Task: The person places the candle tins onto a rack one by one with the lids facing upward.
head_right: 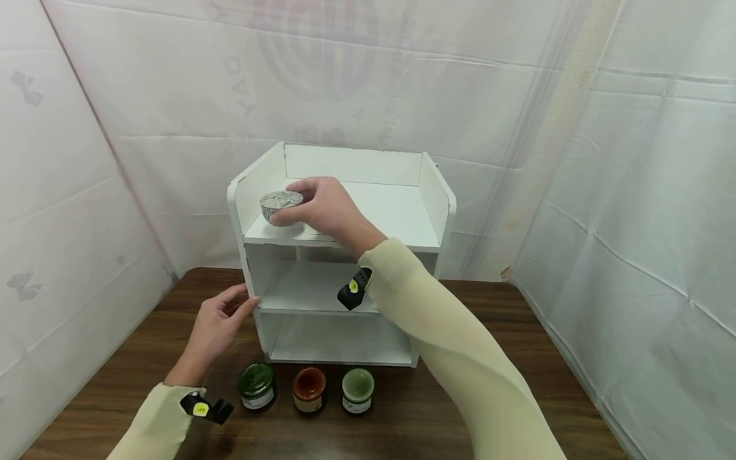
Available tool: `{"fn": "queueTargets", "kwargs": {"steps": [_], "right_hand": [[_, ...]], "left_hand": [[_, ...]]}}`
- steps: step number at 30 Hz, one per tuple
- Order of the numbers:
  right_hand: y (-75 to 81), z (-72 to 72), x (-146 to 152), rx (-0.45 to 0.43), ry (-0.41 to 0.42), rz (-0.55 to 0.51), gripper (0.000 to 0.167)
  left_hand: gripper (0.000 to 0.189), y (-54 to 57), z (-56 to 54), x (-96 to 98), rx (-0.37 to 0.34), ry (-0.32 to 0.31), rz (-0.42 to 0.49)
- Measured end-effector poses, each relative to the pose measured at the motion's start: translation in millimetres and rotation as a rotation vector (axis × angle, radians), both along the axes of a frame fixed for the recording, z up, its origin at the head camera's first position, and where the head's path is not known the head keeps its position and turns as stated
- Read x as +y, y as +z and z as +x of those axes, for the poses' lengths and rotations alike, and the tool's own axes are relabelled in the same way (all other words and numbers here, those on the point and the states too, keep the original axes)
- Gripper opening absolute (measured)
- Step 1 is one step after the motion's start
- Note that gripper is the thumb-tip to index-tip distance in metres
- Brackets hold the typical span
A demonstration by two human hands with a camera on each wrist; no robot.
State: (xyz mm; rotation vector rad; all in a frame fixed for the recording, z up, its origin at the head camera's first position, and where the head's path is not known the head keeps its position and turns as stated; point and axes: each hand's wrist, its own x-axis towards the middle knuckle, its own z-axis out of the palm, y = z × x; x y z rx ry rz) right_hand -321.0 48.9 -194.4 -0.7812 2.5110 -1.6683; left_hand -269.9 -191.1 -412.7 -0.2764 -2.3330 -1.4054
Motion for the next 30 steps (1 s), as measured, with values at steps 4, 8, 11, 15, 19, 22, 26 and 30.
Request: {"fn": "queueTargets", "kwargs": {"steps": [4, 8, 11, 15, 19, 22, 26, 30], "right_hand": [[0.1, -2.2, -4, 0.0, 0.005, 0.017, 0.06], [0.3, -4.0, -8, 0.011, 0.007, 0.05, 0.06], [0.1, -5.2, -9, 0.024, 0.005, 0.068, 0.06], [-1.1, -7.3, -10, 0.035, 0.0, 0.092, 0.061], [-1.3, -7.9, -11, 0.052, -0.009, 0.125, 0.063], [-0.5, -7.4, -11, 0.065, -0.015, 0.137, 0.062], [0.2, -8.5, -11, 0.068, -0.022, 0.154, 0.063], [0.1, -10.0, -11, 0.077, -0.034, 0.182, 0.065]], "left_hand": [[0.041, 0.2, 0.4, -0.2, 0.008, 0.0, 0.003], [0.04, -0.6, 0.3, -0.5, 0.012, 0.002, -0.005], [0.04, -1.7, -0.3, -0.6, 0.015, -0.004, -0.008], [0.039, -3.0, -1.0, -0.5, 0.02, -0.013, -0.004], [0.039, -3.3, -1.5, 0.1, 0.023, -0.014, 0.0], [0.039, -3.1, -2.0, 0.6, 0.024, -0.014, 0.003], [0.039, -3.1, -2.2, 1.0, 0.021, -0.014, 0.003], [0.04, -3.2, -1.7, 1.3, 0.013, -0.013, -0.003]]}}
